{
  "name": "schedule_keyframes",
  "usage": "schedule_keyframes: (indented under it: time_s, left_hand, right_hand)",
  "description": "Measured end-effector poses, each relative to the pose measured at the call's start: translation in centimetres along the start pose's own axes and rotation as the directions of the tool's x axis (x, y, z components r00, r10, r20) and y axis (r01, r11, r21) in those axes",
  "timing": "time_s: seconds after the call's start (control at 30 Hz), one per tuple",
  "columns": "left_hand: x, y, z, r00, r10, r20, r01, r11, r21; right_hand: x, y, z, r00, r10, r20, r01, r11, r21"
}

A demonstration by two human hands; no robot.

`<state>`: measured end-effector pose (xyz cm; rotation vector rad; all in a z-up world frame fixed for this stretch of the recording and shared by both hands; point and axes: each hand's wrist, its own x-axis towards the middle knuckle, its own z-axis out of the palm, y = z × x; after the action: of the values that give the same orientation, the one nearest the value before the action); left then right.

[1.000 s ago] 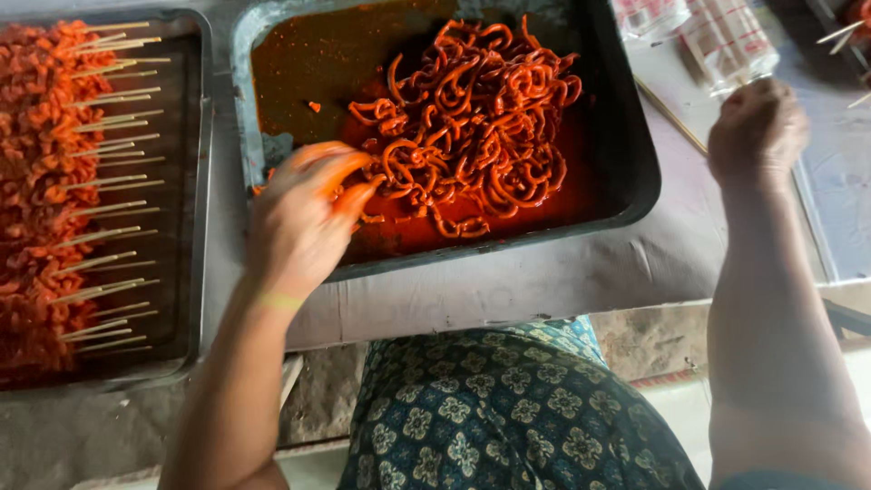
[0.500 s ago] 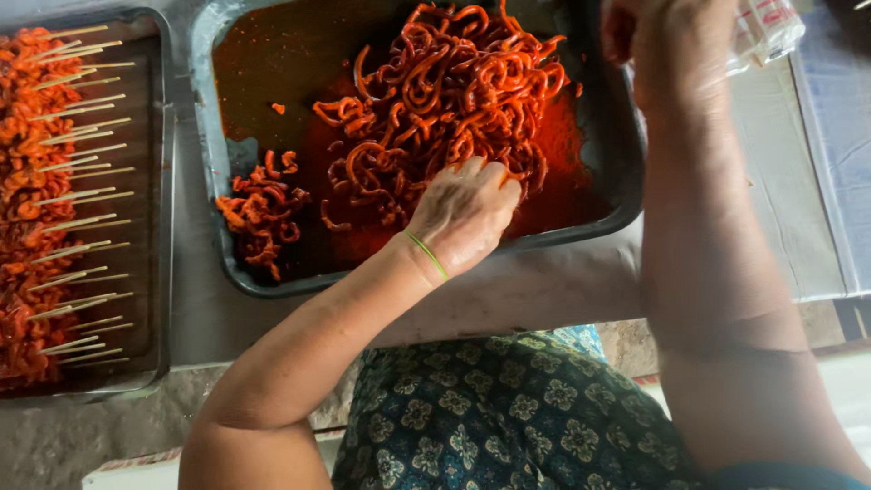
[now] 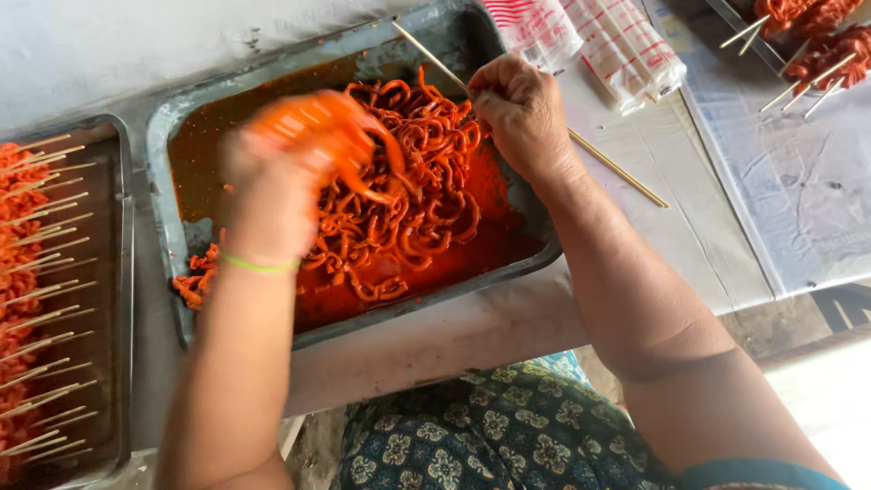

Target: The person is skewering marinated pieces of food onto bamboo sticks by hand and placing them onto a metal tray.

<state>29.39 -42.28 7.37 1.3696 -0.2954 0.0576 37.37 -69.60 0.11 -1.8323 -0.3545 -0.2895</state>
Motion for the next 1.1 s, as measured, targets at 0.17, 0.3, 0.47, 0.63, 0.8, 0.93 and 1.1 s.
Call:
schedule_keyframes:
  time_s: [0.17, 0.3, 0.47, 0.63, 0.8, 0.93, 1.1]
  left_hand:
    - [1.3, 4.3, -1.1, 0.988, 0.147, -0.052, -0.151, 0.985, -0.087]
    - [2.0, -0.3, -1.4, 0.991, 0.075, -0.115, -0.065, 0.994, 0.09]
    - [-0.3, -7.1, -3.0, 0.993, 0.101, -0.067, 0.008, 0.501, 0.865]
    - [-1.7, -6.8, -5.4, 0.985, 0.005, -0.17, 0.16, 0.313, 0.936]
    - [-1.1, -6.2, -6.4, 0.966, 0.258, -0.01, -0.005, 0.06, 0.998]
    - [0.0, -7.0, -4.4, 0.996, 0.086, -0.014, -0.006, 0.224, 0.975]
    - [1.2, -9.0, -3.3, 0.973, 0.198, 0.116, -0.141, 0.119, 0.983]
  right_hand:
    - [0.2, -0.9, -0.2, 0.987, 0.16, 0.004, -0.155, 0.955, 0.254]
    - [0.1, -1.4, -1.2, 0.993, 0.114, -0.027, -0.103, 0.96, 0.26]
    - [0.0, -2.1, -1.5, 0.995, 0.092, -0.032, -0.085, 0.982, 0.167]
    - [-0.2, -2.5, -1.4, 0.997, 0.079, -0.02, -0.075, 0.984, 0.161]
    - [-0.7, -3.6, -1.2, 0.995, 0.096, 0.011, -0.097, 0.989, 0.114]
    - [-1.0, -4.8, -0.7, 0.99, 0.139, 0.03, -0.142, 0.981, 0.128]
    - [-1.2, -5.2, -0.4, 0.987, 0.156, 0.035, -0.159, 0.982, 0.098]
